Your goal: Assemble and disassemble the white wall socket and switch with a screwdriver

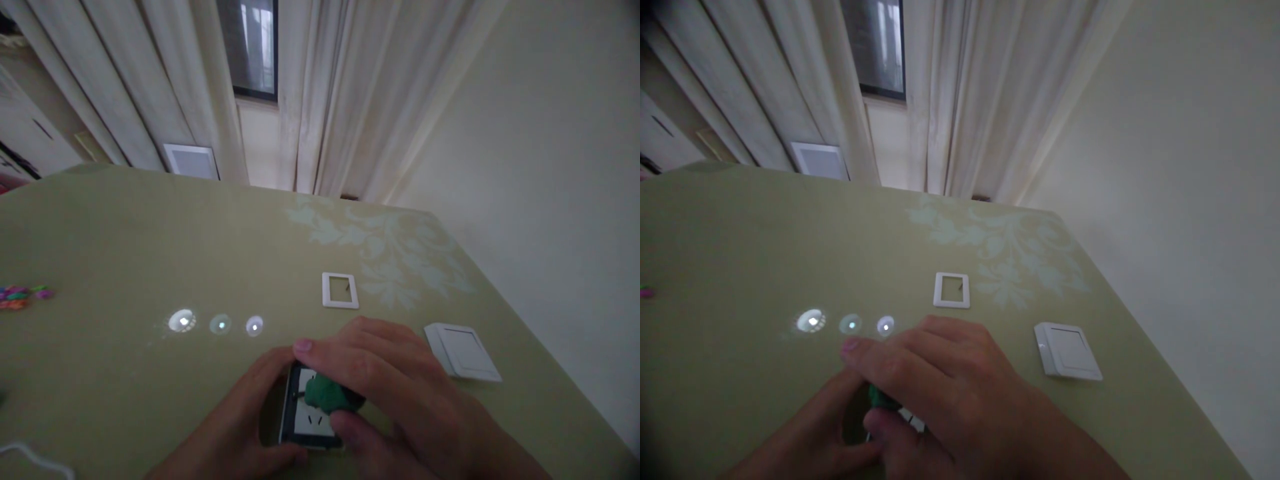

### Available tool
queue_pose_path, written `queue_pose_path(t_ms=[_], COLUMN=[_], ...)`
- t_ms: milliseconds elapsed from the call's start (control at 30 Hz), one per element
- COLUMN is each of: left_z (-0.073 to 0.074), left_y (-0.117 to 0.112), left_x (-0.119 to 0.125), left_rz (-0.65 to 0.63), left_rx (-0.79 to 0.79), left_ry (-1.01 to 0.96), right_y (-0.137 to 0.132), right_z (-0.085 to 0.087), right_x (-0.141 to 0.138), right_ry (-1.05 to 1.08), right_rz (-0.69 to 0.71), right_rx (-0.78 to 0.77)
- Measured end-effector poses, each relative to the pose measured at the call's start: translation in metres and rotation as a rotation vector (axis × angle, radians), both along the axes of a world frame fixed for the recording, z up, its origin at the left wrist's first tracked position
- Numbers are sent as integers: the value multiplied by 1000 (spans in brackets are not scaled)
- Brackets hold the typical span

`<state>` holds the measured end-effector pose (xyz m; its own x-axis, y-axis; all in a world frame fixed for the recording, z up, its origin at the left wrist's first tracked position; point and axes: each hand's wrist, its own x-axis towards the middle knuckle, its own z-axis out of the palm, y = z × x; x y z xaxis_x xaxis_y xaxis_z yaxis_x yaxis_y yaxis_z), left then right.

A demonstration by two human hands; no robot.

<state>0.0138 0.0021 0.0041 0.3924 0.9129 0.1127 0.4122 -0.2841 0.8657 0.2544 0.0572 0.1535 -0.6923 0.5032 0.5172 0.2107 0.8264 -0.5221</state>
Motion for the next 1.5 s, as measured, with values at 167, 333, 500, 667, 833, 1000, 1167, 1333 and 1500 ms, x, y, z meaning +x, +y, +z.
queue_pose_path(t_ms=[167, 333, 500, 667, 833, 1000, 1167, 1333, 1500], left_z=[-2, 4, 10, 4, 0, 6, 9, 13, 11], left_y=[-3, -2, -1, -1, 0, 0, -2, 0, -1], left_x=[11, 18, 17, 11, 6, 6, 7, 11, 11], left_rz=[24, 56, 41, 1, -9, 14, -10, -12, -3], left_rx=[74, 137, 171, 218, 246, 106, 37, 3, -14], left_ry=[27, 50, 47, 106, 131, 107, 85, 45, 23], right_y=[1, 0, 2, 2, 0, 1, 0, -4, -6], right_z=[-2, -1, 2, 3, 9, 10, 7, 3, 5], right_x=[0, 2, 4, 6, 9, 8, 6, 6, 5], right_ry=[20, -2, -3, -14, -54, -20, -78, -37, -37], right_rz=[10, 7, 4, -8, -51, 47, 46, -25, -3], right_rx=[-36, -47, -48, -82, -136, -174, -127, -132, -176])
